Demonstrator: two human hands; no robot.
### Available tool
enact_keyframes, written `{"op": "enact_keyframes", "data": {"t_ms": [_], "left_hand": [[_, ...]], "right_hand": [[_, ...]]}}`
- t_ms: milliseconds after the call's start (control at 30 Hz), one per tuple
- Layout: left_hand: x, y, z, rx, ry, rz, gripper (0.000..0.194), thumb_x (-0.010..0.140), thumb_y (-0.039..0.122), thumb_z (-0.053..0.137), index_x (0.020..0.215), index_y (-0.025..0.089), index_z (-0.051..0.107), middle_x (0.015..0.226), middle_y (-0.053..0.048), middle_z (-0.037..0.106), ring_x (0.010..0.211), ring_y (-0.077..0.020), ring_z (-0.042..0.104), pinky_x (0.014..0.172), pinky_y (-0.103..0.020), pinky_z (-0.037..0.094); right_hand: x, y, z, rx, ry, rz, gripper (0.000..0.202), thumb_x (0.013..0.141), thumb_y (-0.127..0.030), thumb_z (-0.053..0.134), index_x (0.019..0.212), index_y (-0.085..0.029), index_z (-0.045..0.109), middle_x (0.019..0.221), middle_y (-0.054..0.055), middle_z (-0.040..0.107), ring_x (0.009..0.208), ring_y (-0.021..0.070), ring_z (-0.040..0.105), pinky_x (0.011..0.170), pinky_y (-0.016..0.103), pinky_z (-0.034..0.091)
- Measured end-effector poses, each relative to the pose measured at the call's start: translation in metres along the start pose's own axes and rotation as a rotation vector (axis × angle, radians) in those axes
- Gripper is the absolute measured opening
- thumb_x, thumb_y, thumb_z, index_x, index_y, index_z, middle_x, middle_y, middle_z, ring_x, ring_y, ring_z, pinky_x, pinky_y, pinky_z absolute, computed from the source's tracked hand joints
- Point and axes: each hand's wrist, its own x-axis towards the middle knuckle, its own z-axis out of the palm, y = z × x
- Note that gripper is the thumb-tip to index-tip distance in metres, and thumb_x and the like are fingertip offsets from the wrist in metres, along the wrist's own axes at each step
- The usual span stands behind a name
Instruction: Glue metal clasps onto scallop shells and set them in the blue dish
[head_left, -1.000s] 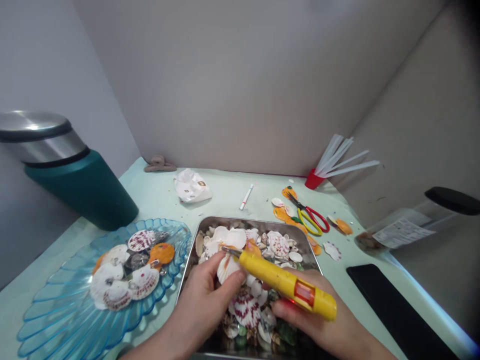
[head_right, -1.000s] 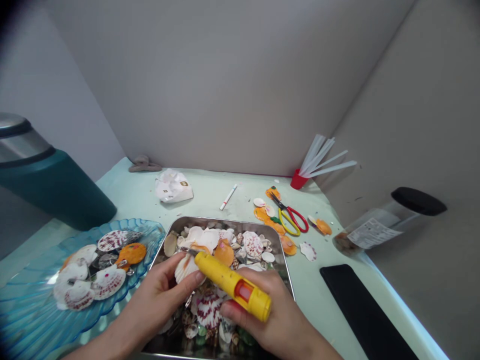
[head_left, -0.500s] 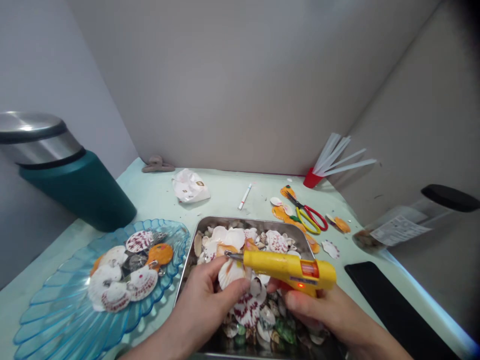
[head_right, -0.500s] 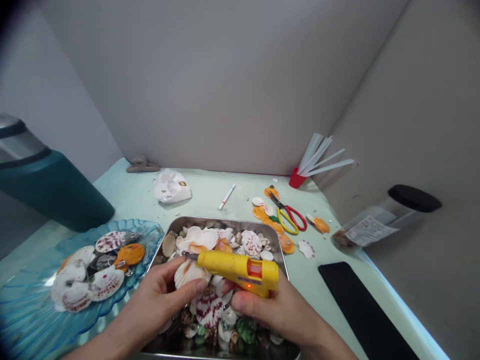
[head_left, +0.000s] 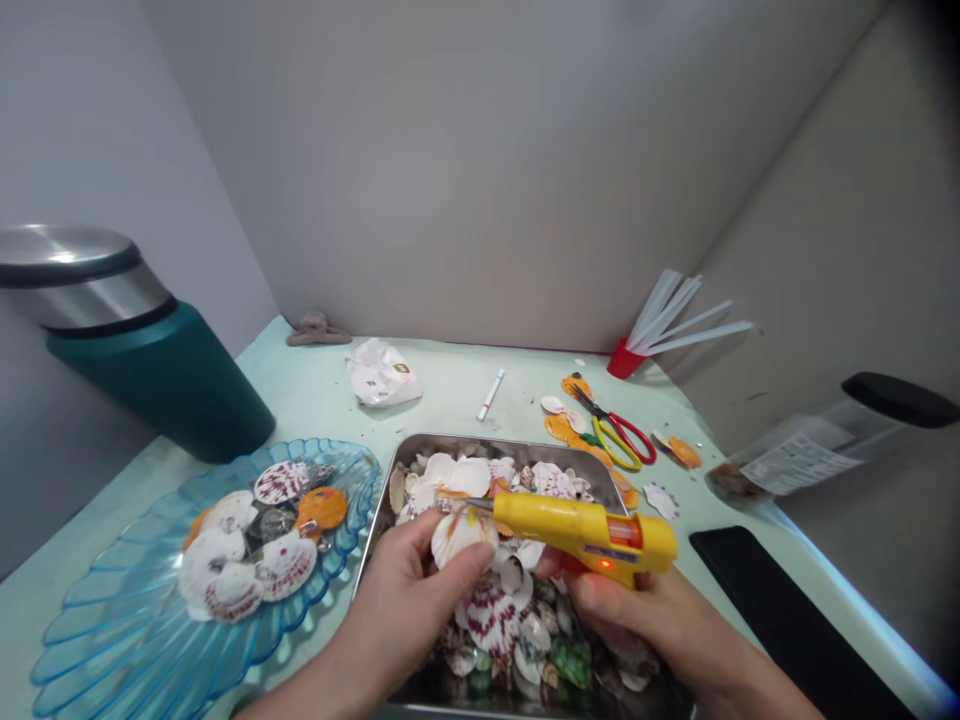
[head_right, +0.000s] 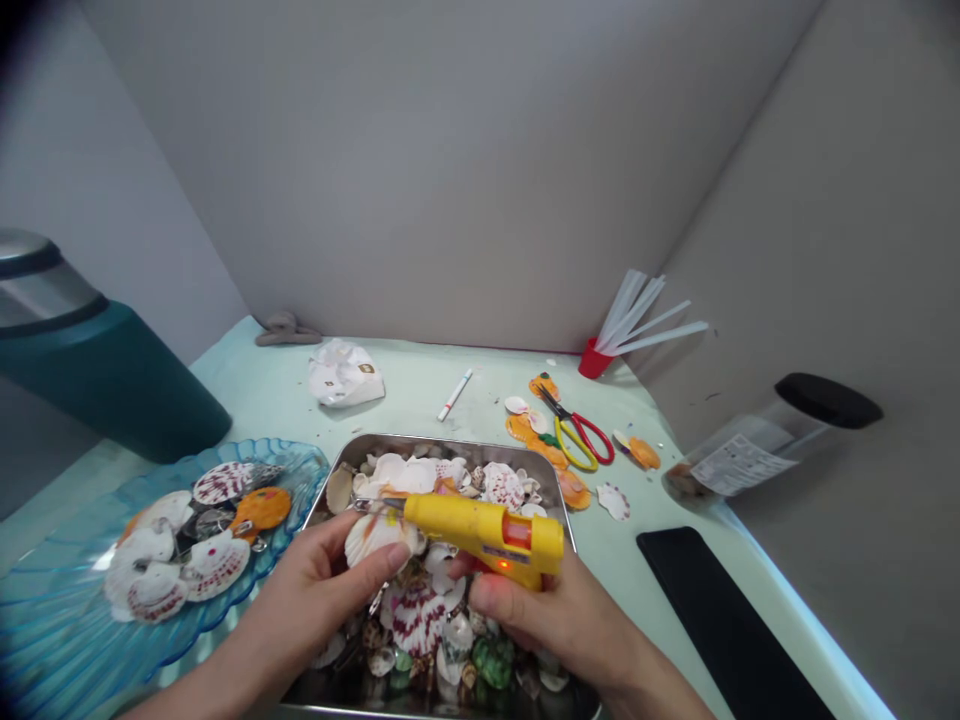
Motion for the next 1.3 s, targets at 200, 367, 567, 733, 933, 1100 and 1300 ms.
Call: {"op": "enact_keyframes", "data": {"t_ms": [200,367,567,733,933,1100,1300], "left_hand": [[0.000,0.003,-0.002,0.006,0.030,-0.015,0.029,0.074,0.041,0.069,0.088,0.015,0.067,0.078,-0.003,0.068,0.072,-0.0170,0.059,0.065,-0.024,0.048],[-0.001,0.006,-0.002,-0.020,0.055,0.008,0.032,0.074,0.040,0.069,0.093,0.015,0.067,0.087,-0.004,0.072,0.076,-0.0176,0.061,0.065,-0.023,0.048],[-0.001,0.006,-0.002,-0.020,0.072,-0.002,0.032,0.075,0.040,0.069,0.093,0.014,0.067,0.089,-0.006,0.073,0.076,-0.0186,0.062,0.067,-0.025,0.049],[-0.001,0.005,-0.002,-0.017,0.109,-0.007,0.031,0.073,0.041,0.069,0.089,0.015,0.066,0.084,-0.005,0.072,0.077,-0.0204,0.063,0.068,-0.027,0.050],[-0.002,0.006,-0.003,0.020,0.196,-0.023,0.036,0.074,0.045,0.067,0.091,0.014,0.064,0.082,-0.007,0.071,0.076,-0.0224,0.064,0.067,-0.029,0.051],[0.000,0.002,-0.005,0.032,0.196,0.036,0.036,0.074,0.045,0.067,0.092,0.014,0.064,0.087,-0.008,0.071,0.078,-0.0216,0.063,0.069,-0.029,0.050],[0.001,-0.001,-0.005,0.027,0.163,0.122,0.027,0.075,0.040,0.068,0.085,0.015,0.064,0.072,-0.001,0.066,0.063,-0.0121,0.055,0.057,-0.019,0.044]], "right_hand": [[0.001,0.000,0.000,-0.090,0.094,-0.074,0.043,0.078,-0.054,0.064,0.098,-0.016,0.068,0.050,-0.007,0.037,0.040,0.0061,0.028,0.036,0.018,0.023],[0.000,-0.003,0.001,-0.148,0.157,-0.167,0.033,0.079,-0.048,0.066,0.094,-0.019,0.072,0.058,-0.002,0.052,0.049,0.0102,0.046,0.050,0.023,0.043],[0.000,-0.007,0.004,-0.164,0.161,-0.146,0.029,0.079,-0.044,0.068,0.093,-0.020,0.073,0.088,0.006,0.070,0.083,0.0215,0.063,0.075,0.032,0.051],[-0.002,-0.014,0.001,-0.301,0.170,-0.161,0.023,0.080,-0.040,0.066,0.095,-0.023,0.072,0.090,0.004,0.071,0.084,0.0230,0.064,0.074,0.032,0.052],[-0.007,-0.024,-0.005,-0.812,0.208,-0.142,0.011,0.081,-0.028,0.063,0.089,-0.021,0.065,0.071,0.000,0.065,0.062,0.0170,0.059,0.058,0.026,0.045],[-0.008,-0.024,0.007,-1.115,0.139,-0.128,0.029,0.078,-0.015,0.062,0.106,-0.024,0.063,0.086,0.001,0.069,0.076,0.0203,0.063,0.068,0.030,0.046],[-0.032,-0.064,-0.010,-1.101,0.195,-0.359,0.028,0.081,-0.041,0.067,0.104,-0.025,0.068,0.099,0.008,0.066,0.093,0.0271,0.061,0.080,0.041,0.048]]}}
